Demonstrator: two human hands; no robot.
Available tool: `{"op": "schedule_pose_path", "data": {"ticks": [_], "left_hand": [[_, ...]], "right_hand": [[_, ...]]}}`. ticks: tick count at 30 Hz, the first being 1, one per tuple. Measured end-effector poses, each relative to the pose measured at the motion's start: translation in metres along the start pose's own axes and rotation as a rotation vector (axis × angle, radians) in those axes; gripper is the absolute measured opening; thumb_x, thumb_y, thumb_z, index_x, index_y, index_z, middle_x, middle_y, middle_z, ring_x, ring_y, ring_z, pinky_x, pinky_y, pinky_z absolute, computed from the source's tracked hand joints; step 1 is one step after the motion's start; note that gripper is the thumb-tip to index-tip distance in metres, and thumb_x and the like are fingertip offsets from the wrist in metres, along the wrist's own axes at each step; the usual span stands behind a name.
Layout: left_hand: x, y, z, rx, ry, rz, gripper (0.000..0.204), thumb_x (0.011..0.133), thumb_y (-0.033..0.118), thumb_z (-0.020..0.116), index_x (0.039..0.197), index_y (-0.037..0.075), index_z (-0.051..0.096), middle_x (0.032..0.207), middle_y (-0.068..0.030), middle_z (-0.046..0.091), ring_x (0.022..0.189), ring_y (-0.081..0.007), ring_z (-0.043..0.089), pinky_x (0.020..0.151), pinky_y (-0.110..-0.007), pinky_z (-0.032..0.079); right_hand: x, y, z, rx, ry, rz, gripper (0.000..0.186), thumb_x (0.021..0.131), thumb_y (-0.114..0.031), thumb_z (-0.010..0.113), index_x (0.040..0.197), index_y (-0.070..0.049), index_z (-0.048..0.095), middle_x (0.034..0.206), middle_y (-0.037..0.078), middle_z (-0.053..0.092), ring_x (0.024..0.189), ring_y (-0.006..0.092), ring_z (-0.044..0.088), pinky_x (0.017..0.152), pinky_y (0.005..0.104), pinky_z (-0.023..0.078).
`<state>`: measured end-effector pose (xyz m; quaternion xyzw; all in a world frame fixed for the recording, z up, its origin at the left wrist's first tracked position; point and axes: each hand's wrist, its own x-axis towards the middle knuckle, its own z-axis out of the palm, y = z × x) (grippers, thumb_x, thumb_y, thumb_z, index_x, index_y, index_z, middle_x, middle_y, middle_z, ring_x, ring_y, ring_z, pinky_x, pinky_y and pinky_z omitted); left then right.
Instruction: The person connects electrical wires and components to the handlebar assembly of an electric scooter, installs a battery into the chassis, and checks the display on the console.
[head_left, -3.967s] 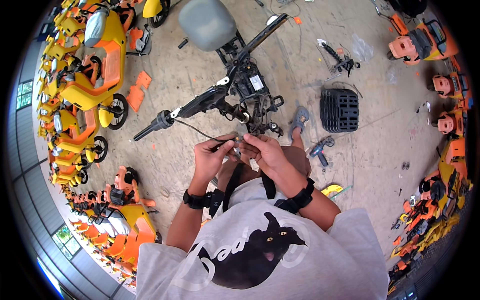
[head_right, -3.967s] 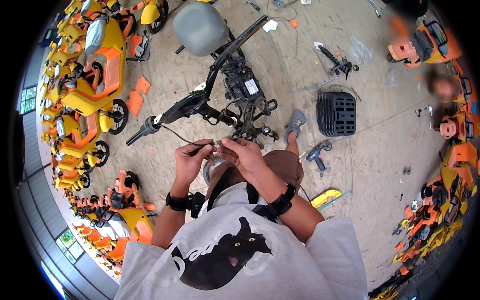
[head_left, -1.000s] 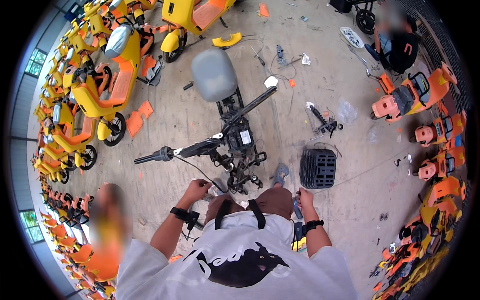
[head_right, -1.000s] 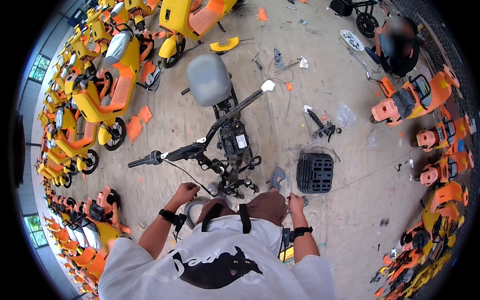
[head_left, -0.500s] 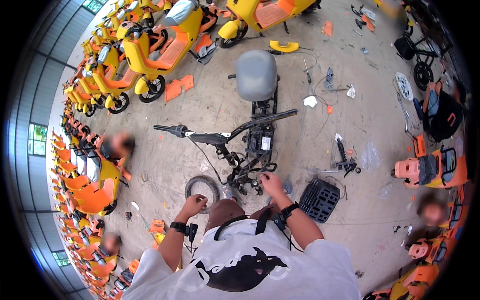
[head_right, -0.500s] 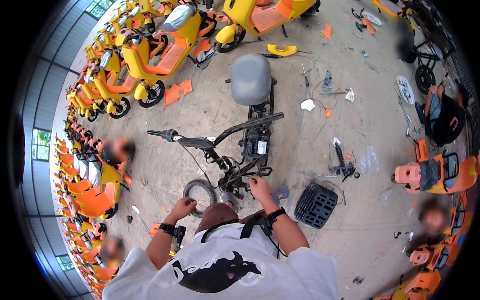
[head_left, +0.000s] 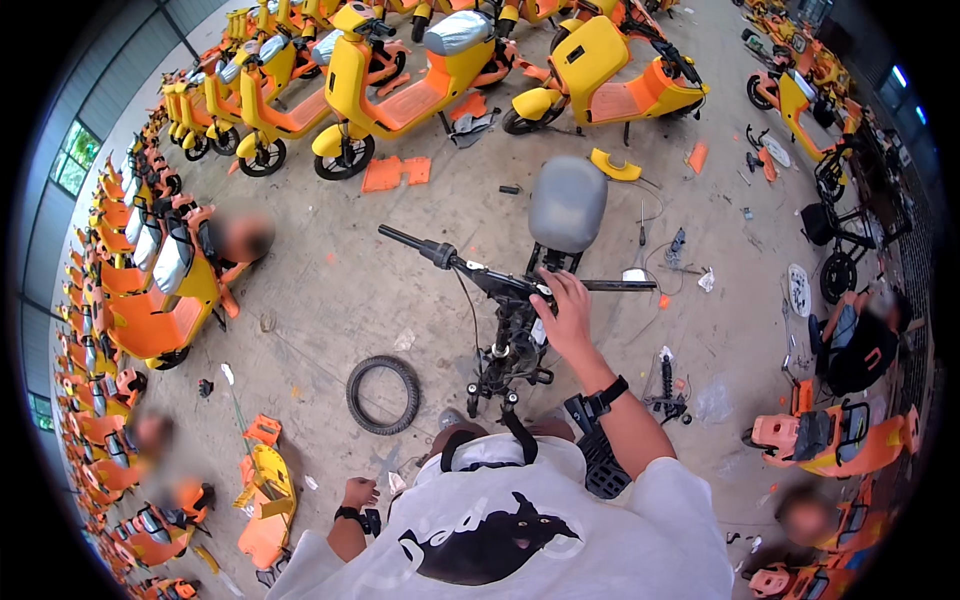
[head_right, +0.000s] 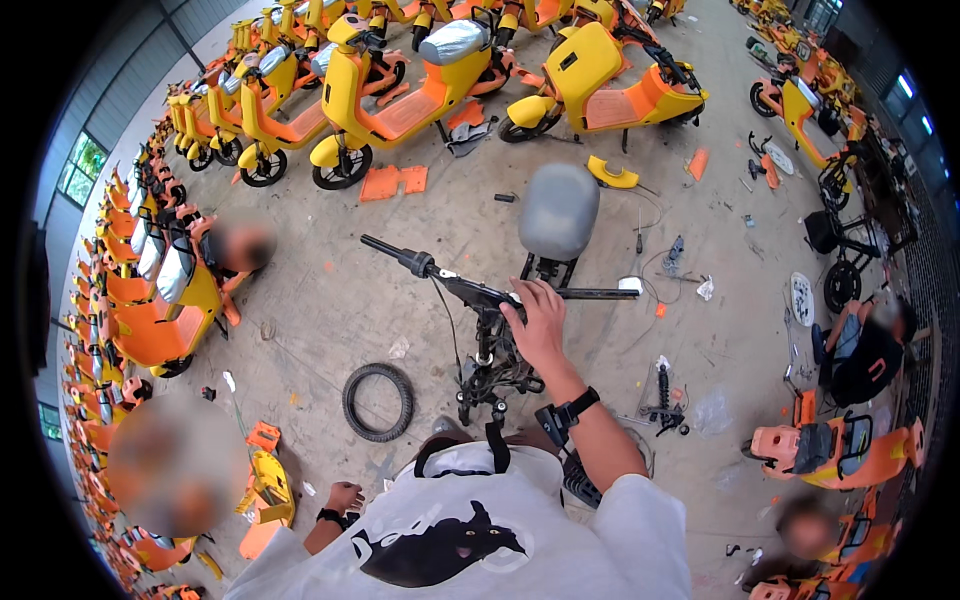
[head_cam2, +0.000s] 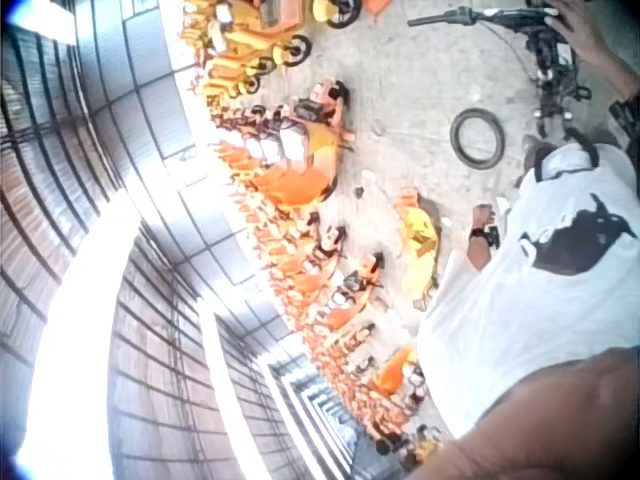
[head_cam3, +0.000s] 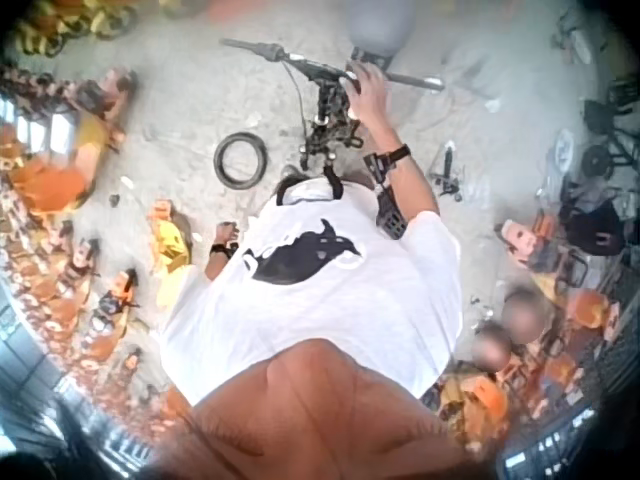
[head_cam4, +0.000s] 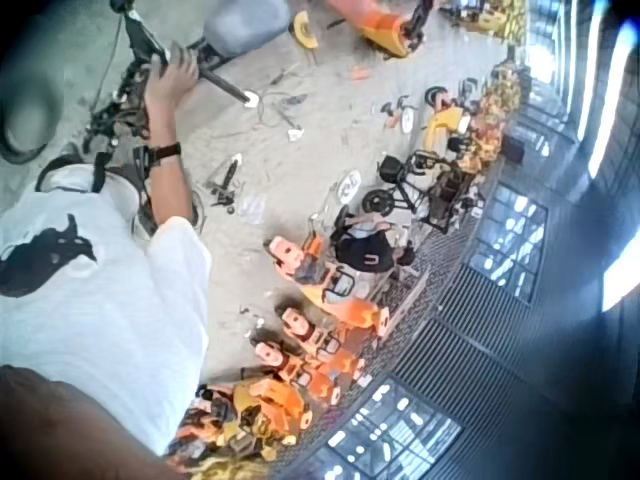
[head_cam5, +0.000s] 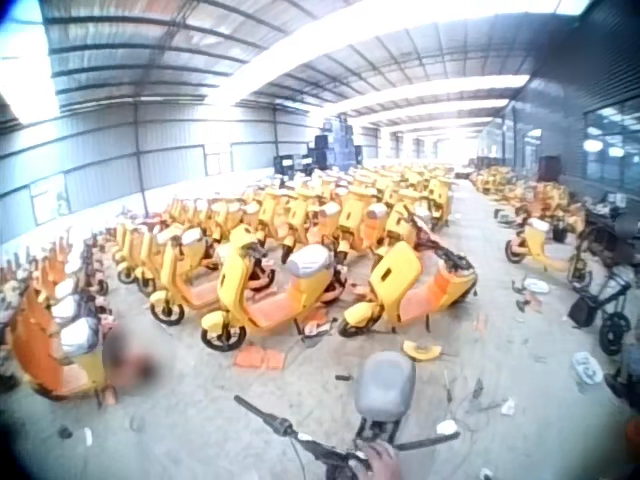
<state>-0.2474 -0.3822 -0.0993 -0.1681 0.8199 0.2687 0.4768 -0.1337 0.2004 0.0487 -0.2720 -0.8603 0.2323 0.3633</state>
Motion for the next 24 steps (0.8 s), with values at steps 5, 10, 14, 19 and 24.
{"op": "schedule_pose_path", "data": {"ticks": [5,10,14,19,24], "left_hand": [[0.028,-0.002,0.007,-0.054,-0.066,-0.03,0.021,0.082,0.015,0.06,0.088,-0.004,0.062,0.073,-0.0124,0.064,0.054,-0.0188,0.059,0.046,-0.031,0.048],[0.071,0.025,-0.004,-0.042,-0.129,0.208,0.027,0.083,0.015,0.057,0.096,-0.008,0.06,0.072,-0.0156,0.066,0.052,-0.0203,0.062,0.045,-0.032,0.052],[0.077,0.051,-0.017,-0.055,-0.132,0.321,0.028,0.084,0.015,0.057,0.098,-0.009,0.059,0.071,-0.0155,0.065,0.05,-0.0184,0.061,0.044,-0.03,0.05],[0.089,0.047,-0.026,-0.048,-0.075,0.286,0.025,0.083,0.014,0.057,0.093,-0.009,0.061,0.069,-0.0155,0.065,0.046,-0.0189,0.059,0.041,-0.03,0.048],[0.078,0.047,-0.003,-0.015,-0.032,0.298,0.022,0.082,0.012,0.057,0.088,-0.008,0.062,0.066,-0.0157,0.065,0.046,-0.0188,0.06,0.042,-0.03,0.049]], "right_hand": [[0.001,0.019,0.017,-0.035,-0.187,0.285,0.026,0.084,-0.033,0.062,0.094,-0.01,0.071,0.082,0.008,0.066,0.092,0.0249,0.056,0.086,0.04,0.038],[0.003,0.025,0.032,-0.055,-0.18,0.402,0.022,0.084,-0.027,0.063,0.096,-0.01,0.07,0.079,0.011,0.063,0.082,0.0271,0.056,0.069,0.0359,0.044],[0.016,-0.011,0.022,-0.198,-0.034,-0.045,0.019,0.085,-0.018,0.062,0.102,-0.012,0.068,0.077,0.01,0.059,0.074,0.0298,0.057,0.066,0.0392,0.045],[0.001,0.001,0.022,-0.192,-0.149,0.036,0.023,0.085,-0.02,0.062,0.107,-0.017,0.066,0.088,0.008,0.06,0.073,0.0253,0.06,0.064,0.0356,0.048],[-0.001,0.022,0.016,-0.08,-0.122,0.116,0.033,0.086,-0.025,0.061,0.119,-0.018,0.059,0.103,0.01,0.057,0.068,0.022,0.061,0.061,0.0327,0.049]]}}
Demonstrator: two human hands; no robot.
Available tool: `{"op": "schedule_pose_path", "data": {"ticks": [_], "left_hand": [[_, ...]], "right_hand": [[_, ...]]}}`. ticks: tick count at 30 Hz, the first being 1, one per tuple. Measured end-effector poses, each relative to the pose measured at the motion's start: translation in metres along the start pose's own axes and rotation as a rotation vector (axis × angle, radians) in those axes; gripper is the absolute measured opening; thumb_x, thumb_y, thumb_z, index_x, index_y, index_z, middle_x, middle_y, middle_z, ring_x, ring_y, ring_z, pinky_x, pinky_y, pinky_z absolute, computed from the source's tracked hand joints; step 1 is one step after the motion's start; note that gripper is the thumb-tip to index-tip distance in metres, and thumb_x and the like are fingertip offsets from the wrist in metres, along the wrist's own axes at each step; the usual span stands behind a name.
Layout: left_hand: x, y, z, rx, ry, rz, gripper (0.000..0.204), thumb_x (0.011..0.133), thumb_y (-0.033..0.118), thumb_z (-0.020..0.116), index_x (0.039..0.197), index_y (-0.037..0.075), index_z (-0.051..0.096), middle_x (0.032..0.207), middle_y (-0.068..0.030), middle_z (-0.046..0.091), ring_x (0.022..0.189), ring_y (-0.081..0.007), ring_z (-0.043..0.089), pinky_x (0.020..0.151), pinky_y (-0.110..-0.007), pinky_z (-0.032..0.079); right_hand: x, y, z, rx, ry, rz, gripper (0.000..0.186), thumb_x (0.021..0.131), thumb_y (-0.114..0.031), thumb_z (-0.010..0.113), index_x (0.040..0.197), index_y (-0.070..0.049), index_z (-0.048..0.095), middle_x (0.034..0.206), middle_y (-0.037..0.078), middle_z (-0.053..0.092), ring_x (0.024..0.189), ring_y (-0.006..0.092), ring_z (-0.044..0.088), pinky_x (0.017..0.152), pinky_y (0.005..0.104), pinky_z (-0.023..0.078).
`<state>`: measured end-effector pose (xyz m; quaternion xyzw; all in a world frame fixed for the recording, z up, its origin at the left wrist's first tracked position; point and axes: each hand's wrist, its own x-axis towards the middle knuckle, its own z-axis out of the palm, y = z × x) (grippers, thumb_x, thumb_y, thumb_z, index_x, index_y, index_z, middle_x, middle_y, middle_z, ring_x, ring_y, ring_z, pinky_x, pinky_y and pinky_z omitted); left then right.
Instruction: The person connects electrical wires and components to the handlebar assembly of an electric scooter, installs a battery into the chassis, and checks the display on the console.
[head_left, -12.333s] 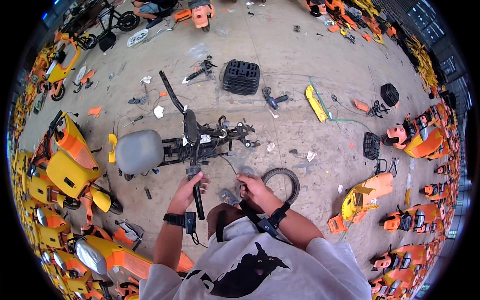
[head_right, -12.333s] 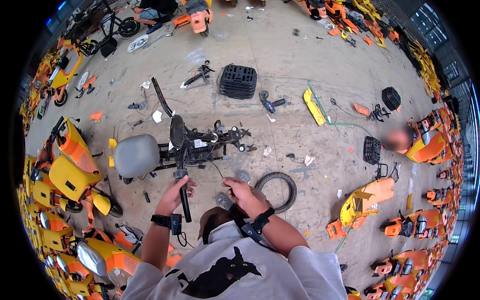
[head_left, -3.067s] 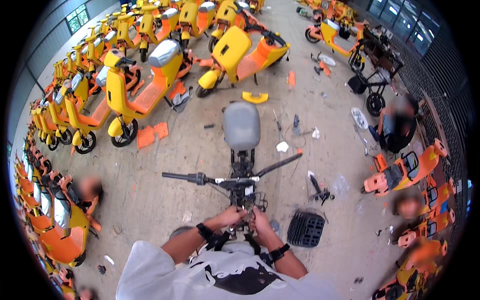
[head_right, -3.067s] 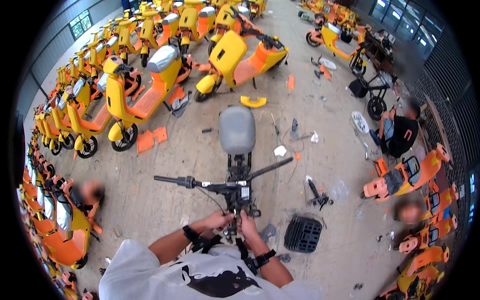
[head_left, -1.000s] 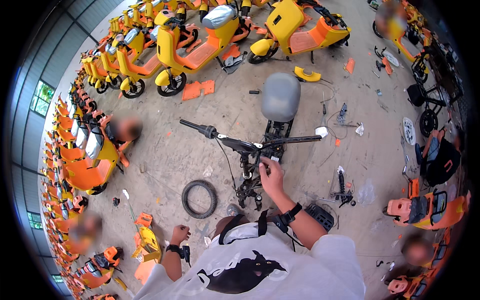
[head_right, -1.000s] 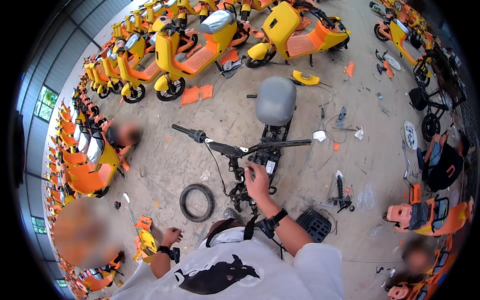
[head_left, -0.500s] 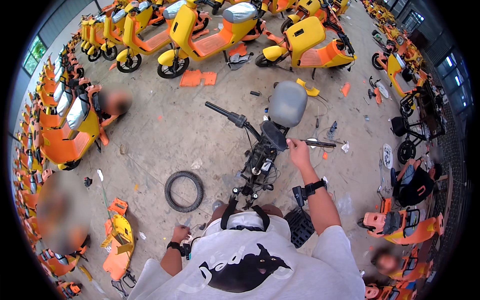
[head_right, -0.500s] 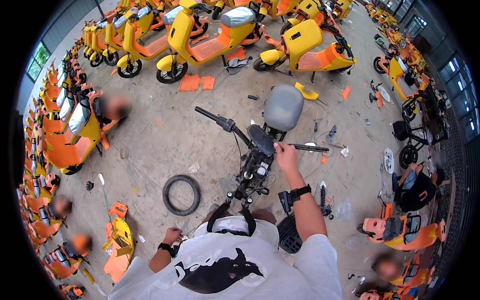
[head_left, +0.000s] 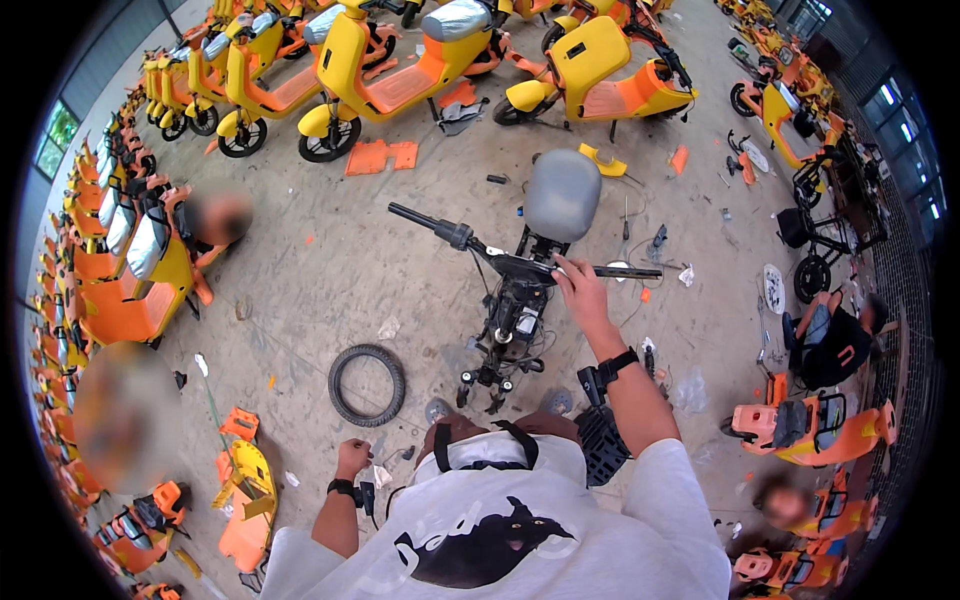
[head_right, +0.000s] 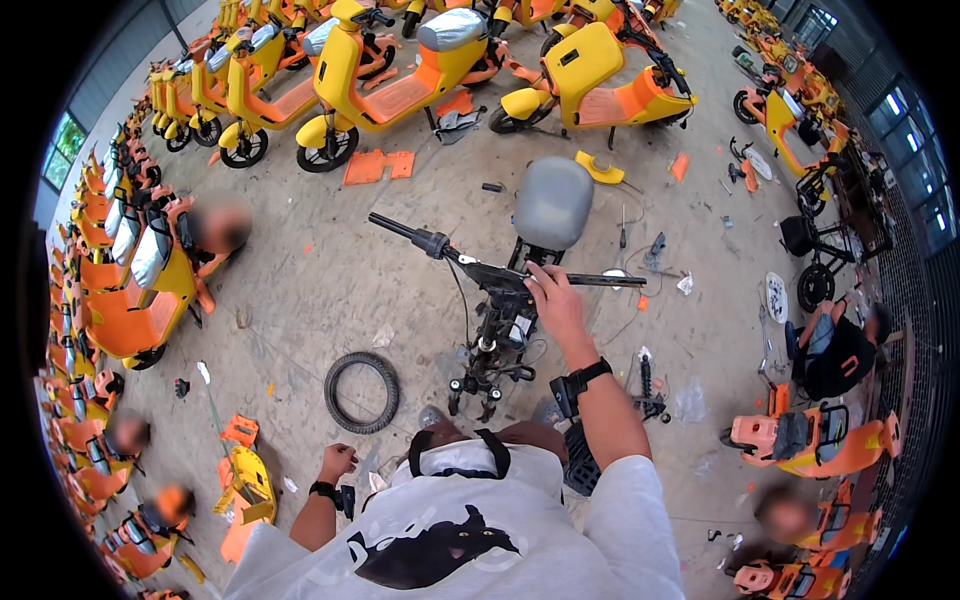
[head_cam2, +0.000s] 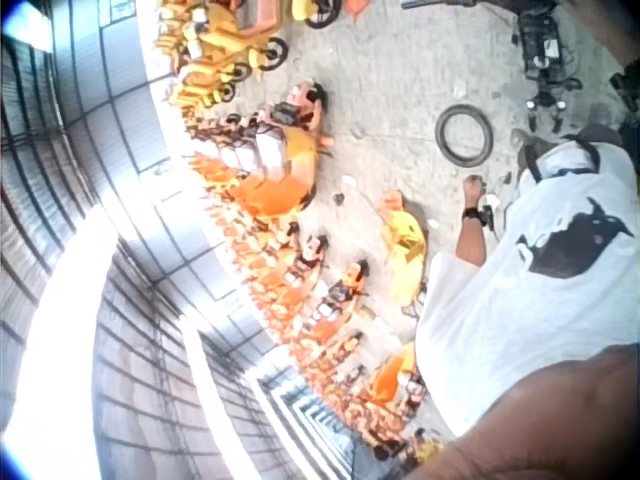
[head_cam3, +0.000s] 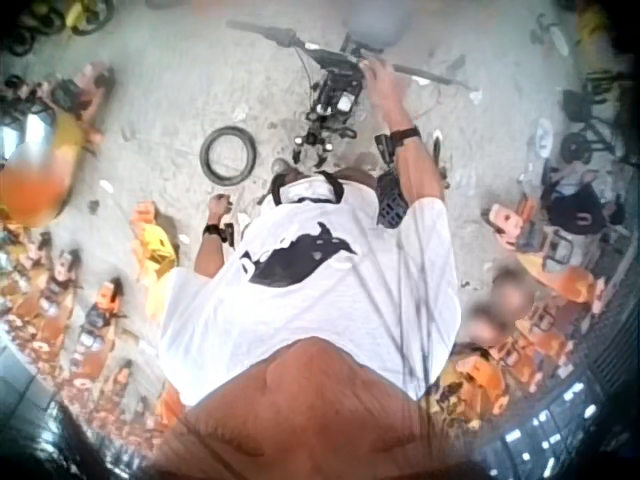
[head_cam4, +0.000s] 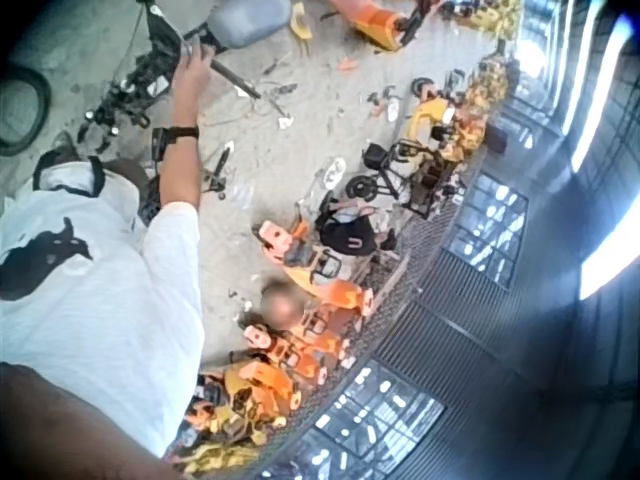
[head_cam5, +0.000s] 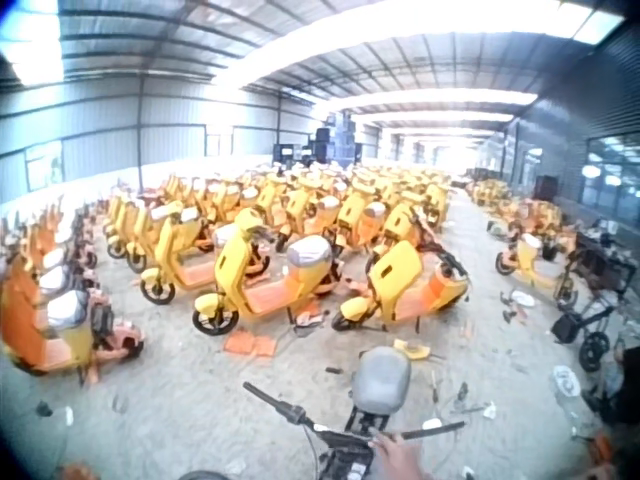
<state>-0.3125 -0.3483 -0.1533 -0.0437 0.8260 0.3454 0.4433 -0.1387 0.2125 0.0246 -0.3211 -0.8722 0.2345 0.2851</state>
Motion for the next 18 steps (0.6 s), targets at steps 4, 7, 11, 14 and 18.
{"op": "schedule_pose_path", "data": {"ticks": [4,7,11,14,18], "left_hand": [[-0.032,0.051,0.045,0.125,0.001,0.123,0.023,0.082,0.015,0.058,0.088,-0.007,0.063,0.066,-0.0131,0.066,0.048,-0.0178,0.061,0.046,-0.03,0.049],[-0.052,0.114,0.098,0.156,0.01,0.204,0.025,0.084,0.015,0.057,0.093,-0.009,0.061,0.07,-0.0133,0.066,0.052,-0.0178,0.063,0.048,-0.029,0.05],[-0.08,0.215,0.184,-0.025,-0.094,0.233,0.03,0.086,0.017,0.058,0.101,-0.009,0.058,0.078,-0.0137,0.066,0.06,-0.017,0.063,0.053,-0.028,0.052],[-0.086,0.256,0.238,-0.099,-0.103,0.219,0.035,0.087,0.018,0.057,0.109,-0.008,0.055,0.088,-0.0134,0.065,0.071,-0.0179,0.064,0.058,-0.029,0.054],[-0.079,0.303,0.294,-0.112,-0.202,0.104,0.035,0.088,0.022,0.056,0.108,-0.007,0.058,0.09,-0.012,0.065,0.073,-0.0175,0.063,0.062,-0.029,0.054]], "right_hand": [[-0.009,0.006,-0.018,0.234,0.049,0.194,0.041,0.088,-0.025,0.06,0.127,-0.017,0.052,0.116,0.01,0.053,0.064,0.0179,0.059,0.061,0.0293,0.049],[-0.042,0.066,-0.038,0.345,0.074,0.289,0.037,0.088,-0.021,0.059,0.123,-0.01,0.055,0.108,0.009,0.058,0.061,0.0137,0.057,0.06,0.0268,0.048],[-0.168,0.22,-0.065,0.58,-0.196,0.801,0.033,0.086,-0.015,0.06,0.117,-0.005,0.058,0.093,0.012,0.062,0.062,0.0132,0.061,0.052,0.0252,0.049],[-0.332,0.323,-0.117,0.357,-0.442,1.214,0.041,0.074,-0.014,0.068,0.109,0.006,0.06,0.073,0.01,0.065,0.055,0.0141,0.058,0.049,0.0281,0.047],[-0.513,0.349,-0.242,0.392,-0.16,1.911,0.022,0.08,-0.009,0.056,0.101,-0.003,0.058,0.086,0.013,0.061,0.071,0.0276,0.062,0.061,0.0407,0.053]]}}
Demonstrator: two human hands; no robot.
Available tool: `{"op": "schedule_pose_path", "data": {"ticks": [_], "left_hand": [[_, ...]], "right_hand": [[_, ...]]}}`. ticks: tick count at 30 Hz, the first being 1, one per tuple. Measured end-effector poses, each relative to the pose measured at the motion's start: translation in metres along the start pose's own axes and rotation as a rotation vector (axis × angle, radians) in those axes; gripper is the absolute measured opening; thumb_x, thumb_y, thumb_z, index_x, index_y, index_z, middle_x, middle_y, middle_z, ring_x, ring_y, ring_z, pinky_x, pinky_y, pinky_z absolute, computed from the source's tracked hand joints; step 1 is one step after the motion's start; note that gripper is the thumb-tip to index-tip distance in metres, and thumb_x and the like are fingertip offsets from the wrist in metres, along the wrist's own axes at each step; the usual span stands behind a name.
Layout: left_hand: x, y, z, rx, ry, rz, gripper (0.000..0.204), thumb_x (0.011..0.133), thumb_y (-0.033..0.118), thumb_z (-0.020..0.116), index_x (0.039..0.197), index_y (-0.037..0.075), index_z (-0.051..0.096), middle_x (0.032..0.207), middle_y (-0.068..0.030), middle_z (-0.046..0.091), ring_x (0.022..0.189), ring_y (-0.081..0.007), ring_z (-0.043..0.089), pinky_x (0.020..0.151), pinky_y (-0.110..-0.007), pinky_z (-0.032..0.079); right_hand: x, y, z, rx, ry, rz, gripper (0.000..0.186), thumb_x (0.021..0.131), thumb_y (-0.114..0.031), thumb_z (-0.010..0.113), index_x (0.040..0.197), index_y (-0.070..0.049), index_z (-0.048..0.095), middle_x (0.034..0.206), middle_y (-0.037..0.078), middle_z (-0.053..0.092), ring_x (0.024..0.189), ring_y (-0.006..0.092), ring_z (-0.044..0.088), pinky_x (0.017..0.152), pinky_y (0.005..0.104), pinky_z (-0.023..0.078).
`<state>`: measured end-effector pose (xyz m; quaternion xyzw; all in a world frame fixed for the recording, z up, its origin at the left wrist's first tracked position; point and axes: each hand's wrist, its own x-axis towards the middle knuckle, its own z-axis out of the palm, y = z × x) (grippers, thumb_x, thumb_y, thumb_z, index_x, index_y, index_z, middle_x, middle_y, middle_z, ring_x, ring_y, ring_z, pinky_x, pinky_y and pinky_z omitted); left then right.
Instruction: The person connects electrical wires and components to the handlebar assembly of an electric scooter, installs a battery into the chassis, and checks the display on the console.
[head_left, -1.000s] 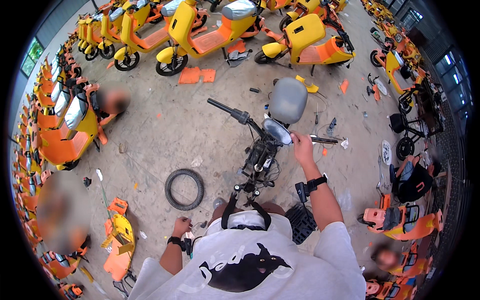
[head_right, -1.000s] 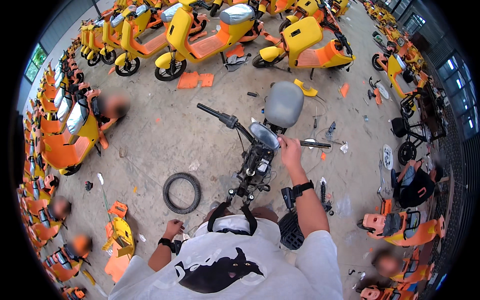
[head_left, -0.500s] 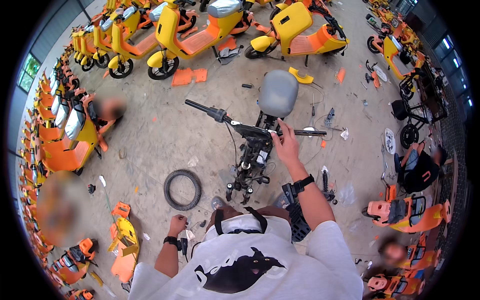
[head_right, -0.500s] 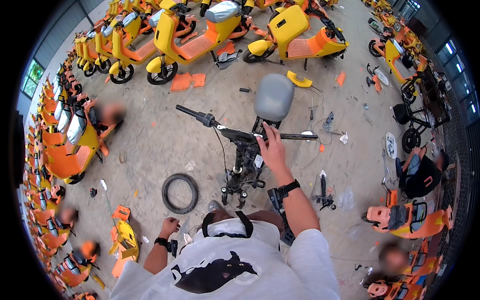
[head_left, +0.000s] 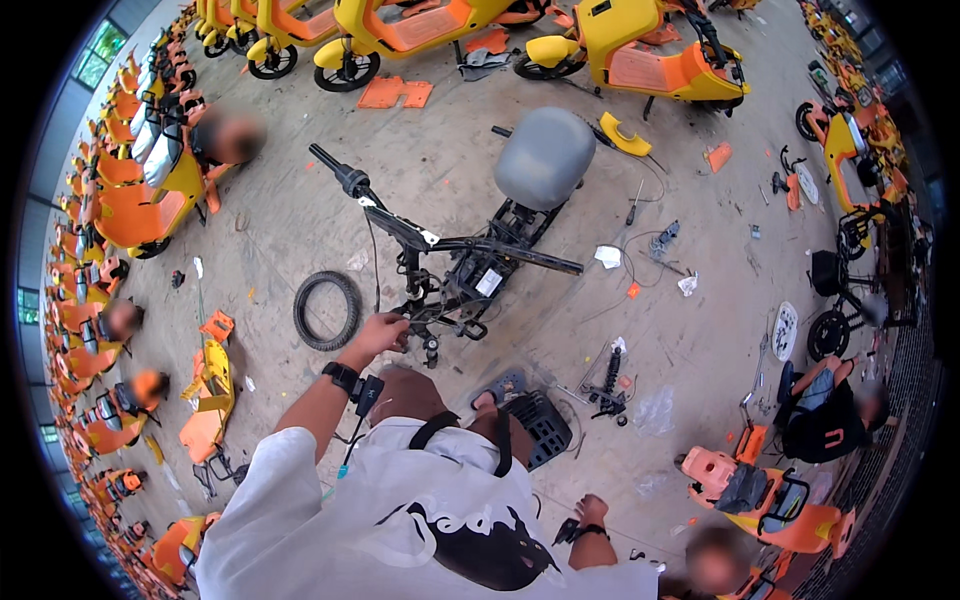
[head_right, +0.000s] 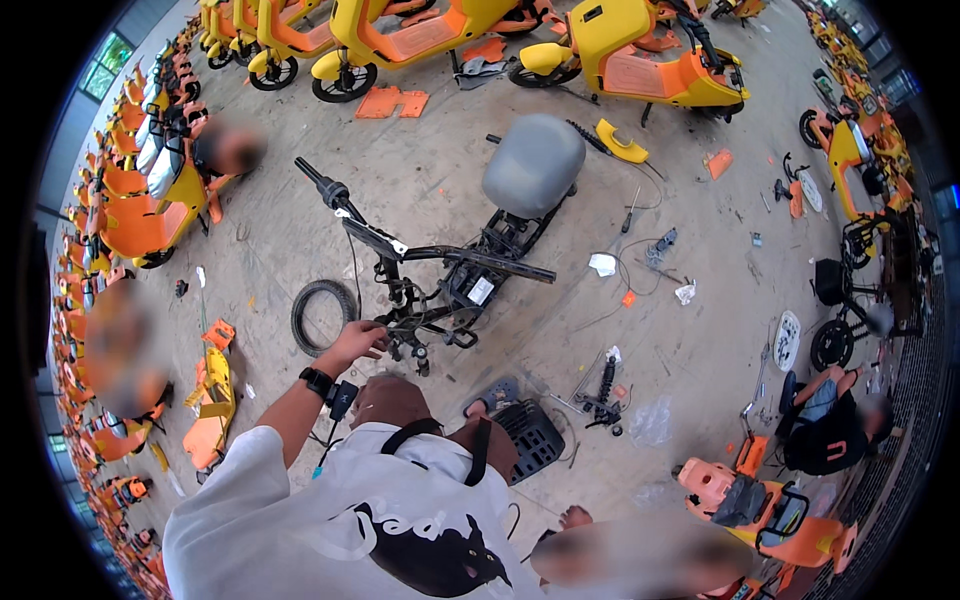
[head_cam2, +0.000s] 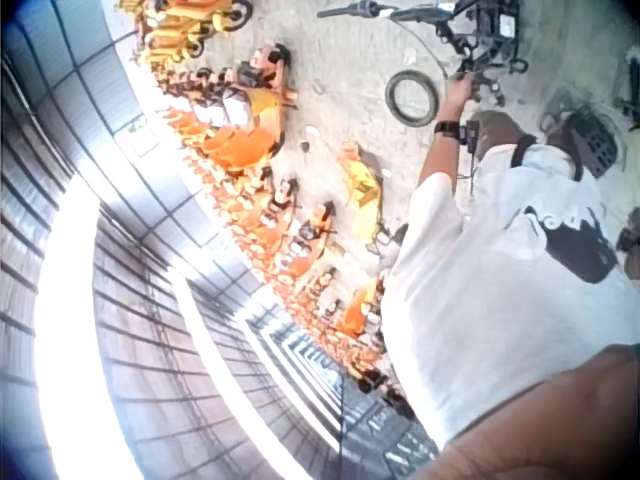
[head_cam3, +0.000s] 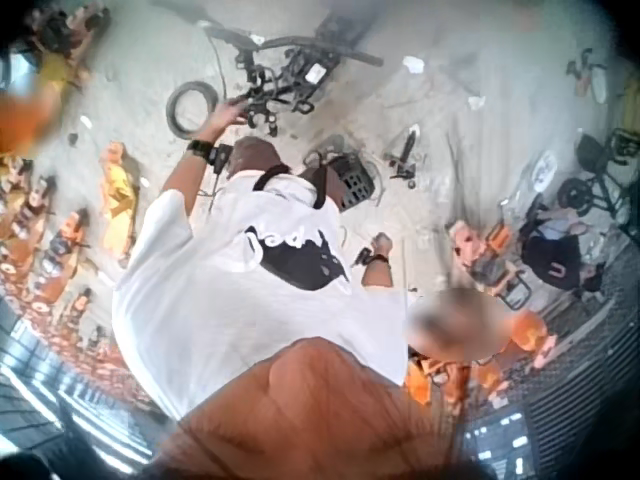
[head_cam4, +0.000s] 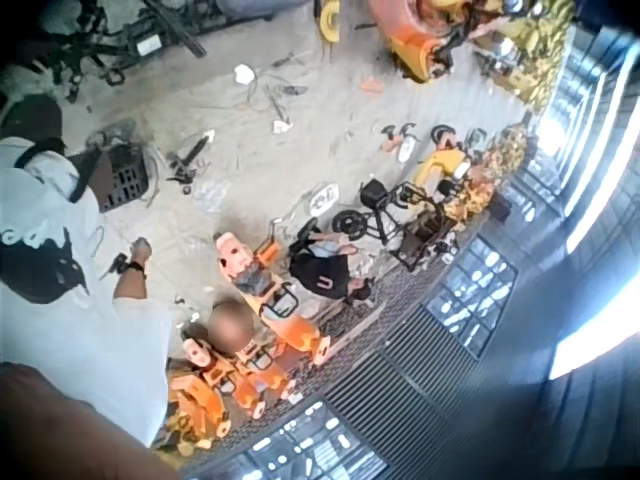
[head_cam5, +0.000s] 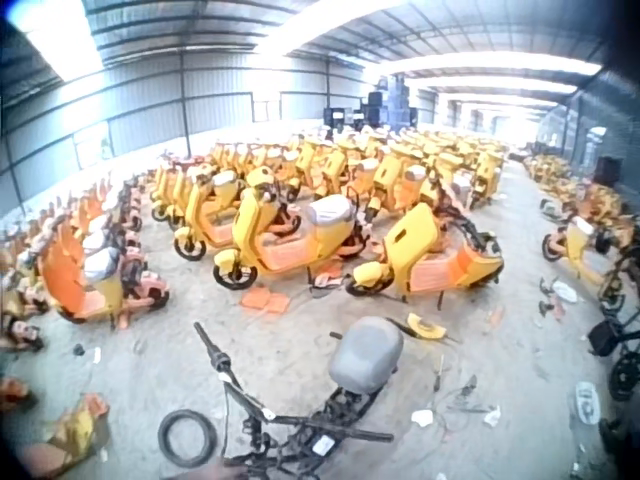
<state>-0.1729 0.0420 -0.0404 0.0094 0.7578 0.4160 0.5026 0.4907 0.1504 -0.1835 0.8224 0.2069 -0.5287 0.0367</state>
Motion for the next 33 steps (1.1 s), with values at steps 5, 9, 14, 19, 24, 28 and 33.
{"op": "schedule_pose_path", "data": {"ticks": [5,9,14,19,24,28,33], "left_hand": [[0.007,0.032,0.049,0.278,-0.556,-0.123,0.037,0.092,0.03,0.054,0.095,-0.005,0.066,0.089,-0.0127,0.068,0.081,-0.0197,0.066,0.073,-0.03,0.054],[-0.023,0.061,0.07,0.488,-0.75,0.036,0.035,0.091,0.028,0.054,0.094,-0.005,0.066,0.084,-0.0104,0.069,0.076,-0.017,0.066,0.069,-0.028,0.053],[-0.011,0.045,0.059,0.884,-0.507,0.41,0.02,0.078,0.017,0.059,0.083,-0.002,0.066,0.081,-0.0168,0.067,0.075,-0.0276,0.066,0.066,-0.037,0.052],[0.0,0.003,0.054,0.977,-0.232,0.4,0.018,0.072,0.017,0.059,0.082,0.004,0.066,0.08,-0.02,0.064,0.076,-0.0376,0.062,0.065,-0.045,0.049],[0.005,-0.022,0.084,0.794,-0.107,0.31,0.022,0.075,0.021,0.057,0.08,0.001,0.067,0.081,-0.0221,0.064,0.078,-0.0398,0.062,0.073,-0.046,0.05],[-0.01,-0.002,0.101,0.616,0.026,0.279,0.023,0.077,0.024,0.059,0.078,0.003,0.067,0.076,-0.0214,0.064,0.075,-0.0392,0.061,0.07,-0.046,0.05],[-0.027,0.013,0.132,0.426,0.312,0.118,0.024,0.078,0.023,0.061,0.078,0.0,0.066,0.074,-0.0219,0.063,0.071,-0.0386,0.062,0.064,-0.044,0.049]], "right_hand": [[-0.053,0.067,-0.086,-0.09,0.114,0.089,0.03,0.084,-0.016,0.054,0.111,-0.002,0.054,0.099,0.015,0.063,0.083,0.029,0.064,0.072,0.043,0.053],[-0.066,0.028,-0.096,-0.022,0.092,0.064,0.033,0.084,-0.017,0.054,0.113,0.001,0.053,0.098,0.017,0.063,0.082,0.0302,0.065,0.07,0.0416,0.054],[-0.043,-0.109,-0.024,-0.246,-0.072,-0.383,0.031,0.087,-0.017,0.056,0.112,0.001,0.056,0.09,0.015,0.065,0.07,0.0247,0.065,0.058,0.0342,0.053],[-0.178,-0.358,0.122,-0.287,-0.186,-1.09,0.036,0.093,-0.023,0.052,0.121,-0.001,0.054,0.106,0.011,0.062,0.096,0.0179,0.06,0.078,0.0291,0.048],[-0.29,-0.492,0.225,-0.685,-0.31,-1.877,0.033,0.092,-0.023,0.051,0.118,-0.002,0.057,0.106,0.015,0.062,0.097,0.0275,0.059,0.085,0.0373,0.045],[-0.276,-0.512,0.258,-1.146,-0.715,-1.496,0.034,0.094,-0.029,0.047,0.107,-0.001,0.061,0.093,0.02,0.062,0.091,0.0353,0.058,0.08,0.0397,0.045],[-0.272,-0.528,0.266,-1.424,-0.879,-1.642,0.035,0.094,-0.03,0.046,0.091,0.0,0.062,0.085,0.023,0.062,0.084,0.0401,0.056,0.075,0.0455,0.045]]}}
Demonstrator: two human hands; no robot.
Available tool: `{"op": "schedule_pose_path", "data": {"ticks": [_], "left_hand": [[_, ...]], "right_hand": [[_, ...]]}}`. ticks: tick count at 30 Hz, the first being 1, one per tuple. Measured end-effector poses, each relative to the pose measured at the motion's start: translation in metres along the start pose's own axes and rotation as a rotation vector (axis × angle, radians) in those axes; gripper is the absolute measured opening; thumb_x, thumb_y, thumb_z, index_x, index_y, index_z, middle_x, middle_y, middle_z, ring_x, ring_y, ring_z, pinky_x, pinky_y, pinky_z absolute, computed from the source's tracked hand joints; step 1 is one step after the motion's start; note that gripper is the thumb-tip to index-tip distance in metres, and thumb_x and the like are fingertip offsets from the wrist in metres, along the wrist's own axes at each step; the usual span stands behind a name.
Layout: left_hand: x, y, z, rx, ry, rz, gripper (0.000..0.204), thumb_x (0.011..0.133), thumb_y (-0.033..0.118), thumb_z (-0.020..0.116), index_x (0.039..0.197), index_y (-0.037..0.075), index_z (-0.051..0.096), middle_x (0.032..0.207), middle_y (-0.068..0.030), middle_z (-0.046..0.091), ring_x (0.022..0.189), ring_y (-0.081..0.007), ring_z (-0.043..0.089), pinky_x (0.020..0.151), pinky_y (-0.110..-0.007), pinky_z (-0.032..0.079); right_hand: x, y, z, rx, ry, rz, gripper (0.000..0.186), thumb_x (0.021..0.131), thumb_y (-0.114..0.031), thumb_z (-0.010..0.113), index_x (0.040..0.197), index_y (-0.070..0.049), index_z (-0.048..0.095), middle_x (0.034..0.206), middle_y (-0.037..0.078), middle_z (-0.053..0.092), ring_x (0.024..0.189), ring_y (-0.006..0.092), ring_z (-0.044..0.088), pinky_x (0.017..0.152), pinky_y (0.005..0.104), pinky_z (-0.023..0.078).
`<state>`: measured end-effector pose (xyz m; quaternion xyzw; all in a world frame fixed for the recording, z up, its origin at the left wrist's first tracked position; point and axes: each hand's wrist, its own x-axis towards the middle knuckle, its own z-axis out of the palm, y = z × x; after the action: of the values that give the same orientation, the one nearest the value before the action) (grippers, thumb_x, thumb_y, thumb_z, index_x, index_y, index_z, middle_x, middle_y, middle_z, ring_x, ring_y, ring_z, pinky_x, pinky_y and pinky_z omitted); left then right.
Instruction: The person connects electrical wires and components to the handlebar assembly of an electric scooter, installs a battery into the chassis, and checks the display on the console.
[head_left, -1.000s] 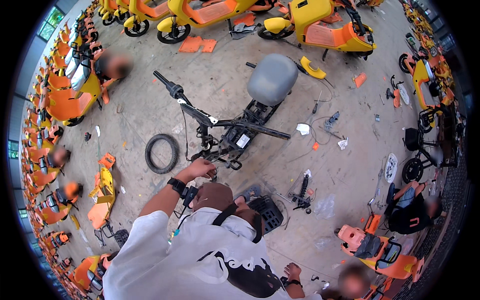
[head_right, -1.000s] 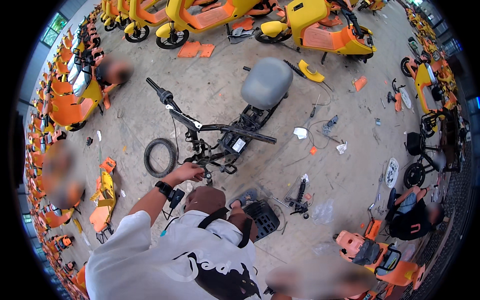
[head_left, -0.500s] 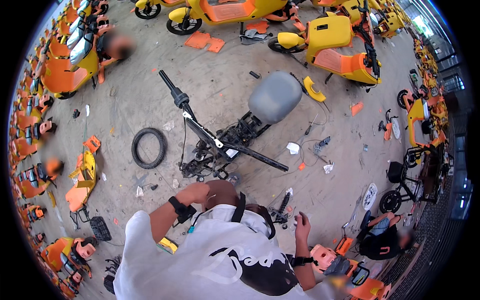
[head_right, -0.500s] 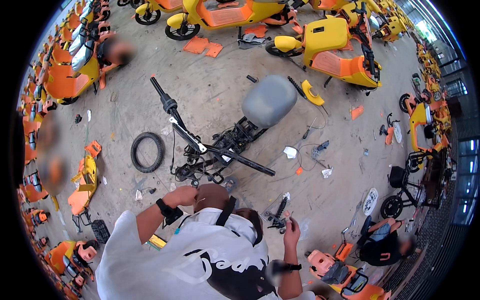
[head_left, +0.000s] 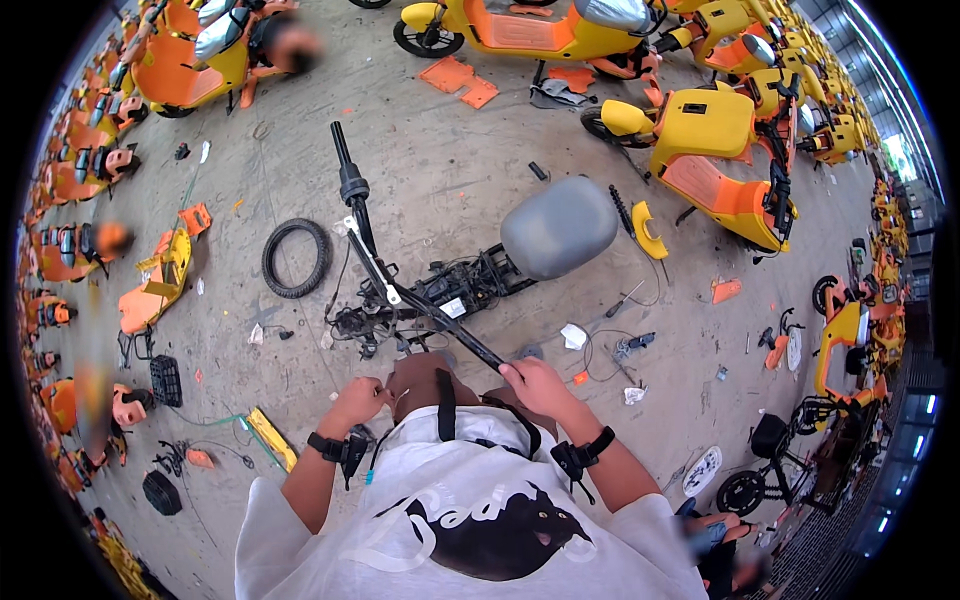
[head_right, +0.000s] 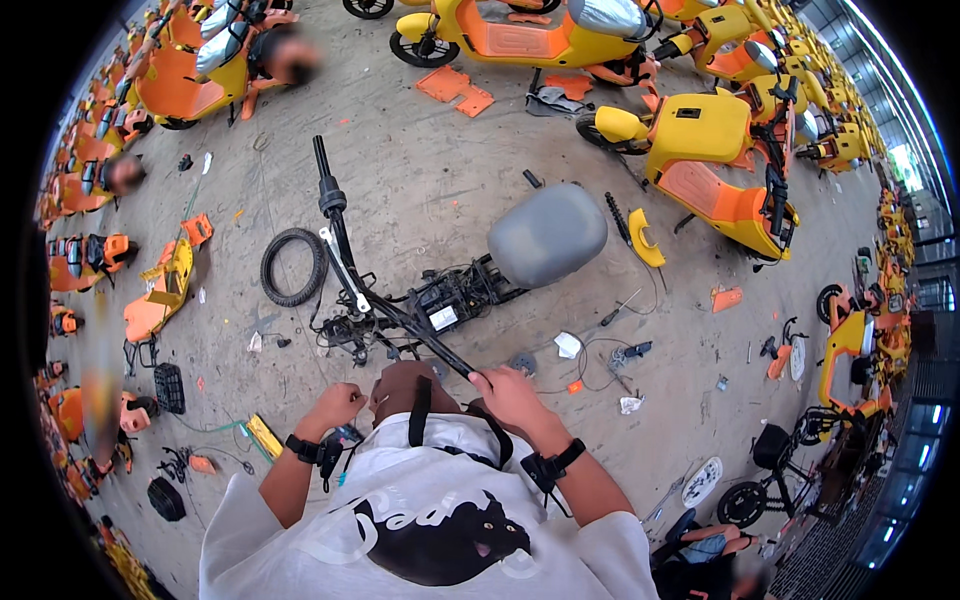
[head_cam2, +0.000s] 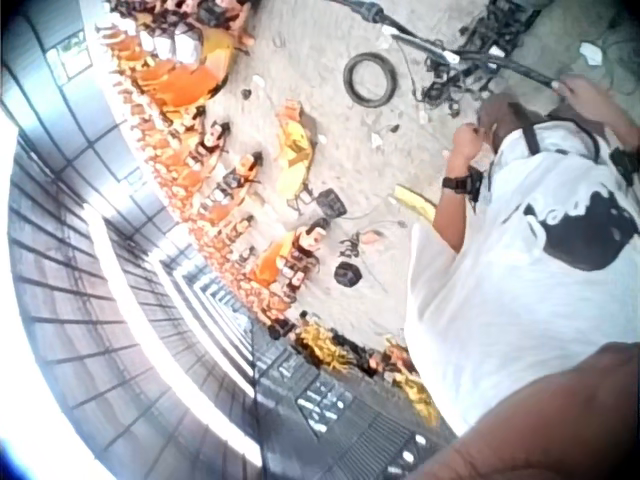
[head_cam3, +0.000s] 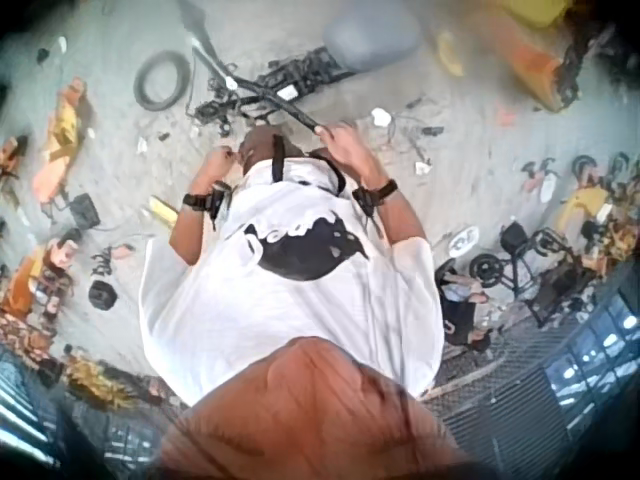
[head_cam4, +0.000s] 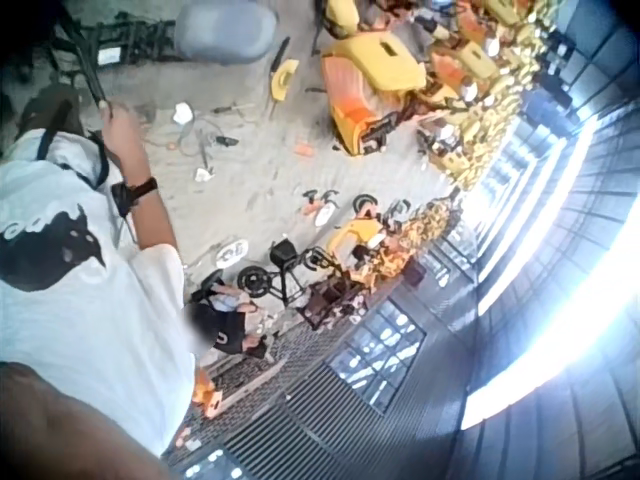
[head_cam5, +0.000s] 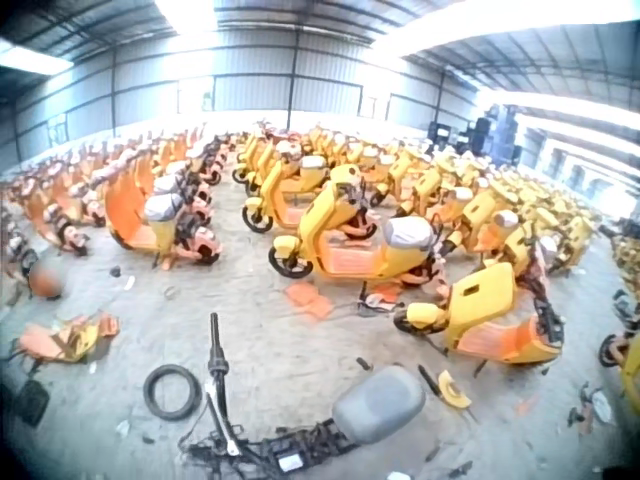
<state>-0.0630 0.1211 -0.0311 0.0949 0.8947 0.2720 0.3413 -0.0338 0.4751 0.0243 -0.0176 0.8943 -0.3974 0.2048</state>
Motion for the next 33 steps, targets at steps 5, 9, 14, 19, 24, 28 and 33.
{"op": "schedule_pose_path", "data": {"ticks": [5,9,14,19,24,28,33], "left_hand": [[-0.036,0.079,0.031,-0.259,0.084,-0.2,0.025,0.085,0.021,0.06,0.084,-0.003,0.063,0.065,-0.0154,0.063,0.061,-0.0214,0.064,0.057,-0.033,0.048],[-0.076,0.106,0.064,-0.591,0.292,-0.308,0.019,0.088,0.015,0.058,0.088,-0.004,0.062,0.068,-0.0079,0.064,0.062,-0.0123,0.061,0.057,-0.026,0.047],[-0.117,0.11,0.099,-0.713,0.444,-0.416,0.019,0.089,0.014,0.058,0.088,-0.005,0.061,0.07,-0.0072,0.064,0.063,-0.0114,0.06,0.06,-0.025,0.047],[-0.15,0.049,0.19,-0.87,0.6,-0.585,0.023,0.086,0.017,0.058,0.086,-0.005,0.063,0.07,-0.0103,0.066,0.063,-0.0154,0.063,0.059,-0.028,0.049],[-0.203,0.004,0.344,-1.152,0.663,-0.979,0.019,0.082,0.013,0.057,0.083,-0.005,0.063,0.069,-0.0137,0.066,0.054,-0.019,0.063,0.05,-0.032,0.05],[-0.238,0.016,0.414,-1.461,0.408,-1.341,0.017,0.083,0.008,0.054,0.092,-0.005,0.059,0.078,-0.017,0.066,0.062,-0.0272,0.065,0.052,-0.037,0.052],[-0.224,0.034,0.417,-1.501,0.571,-1.255,0.017,0.082,0.01,0.053,0.088,-0.004,0.06,0.073,-0.0153,0.066,0.055,-0.0234,0.064,0.046,-0.033,0.05]], "right_hand": [[0.019,0.0,-0.016,-0.069,-0.334,-0.047,0.046,0.094,-0.04,0.04,0.083,-0.002,0.064,0.082,0.023,0.063,0.08,0.0425,0.059,0.071,0.0503,0.045],[0.01,0.0,-0.004,0.043,-0.325,-0.207,0.049,0.094,-0.041,0.041,0.077,-0.002,0.063,0.074,0.022,0.062,0.076,0.042,0.059,0.07,0.0493,0.046],[0.028,-0.002,-0.01,0.098,-0.589,-0.13,0.049,0.093,-0.043,0.045,0.076,0.0,0.062,0.068,0.02,0.061,0.07,0.0365,0.061,0.066,0.044,0.047],[0.041,-0.016,-0.01,0.166,-0.529,-0.143,0.042,0.089,-0.04,0.053,0.095,0.001,0.062,0.079,0.017,0.065,0.072,0.0282,0.062,0.067,0.0382,0.047],[0.075,-0.027,0.011,-0.056,-0.634,-0.098,0.041,0.088,-0.037,0.058,0.095,0.004,0.063,0.078,0.014,0.067,0.07,0.0226,0.062,0.064,0.0351,0.047],[0.072,-0.037,-0.001,0.128,-0.753,0.093,0.04,0.092,-0.033,0.054,0.102,0.004,0.063,0.088,0.011,0.068,0.083,0.0173,0.066,0.076,0.0293,0.051],[0.076,-0.042,-0.004,0.126,-0.789,0.063,0.041,0.092,-0.035,0.054,0.103,0.004,0.063,0.088,0.01,0.068,0.08,0.0146,0.064,0.074,0.0285,0.05]]}}
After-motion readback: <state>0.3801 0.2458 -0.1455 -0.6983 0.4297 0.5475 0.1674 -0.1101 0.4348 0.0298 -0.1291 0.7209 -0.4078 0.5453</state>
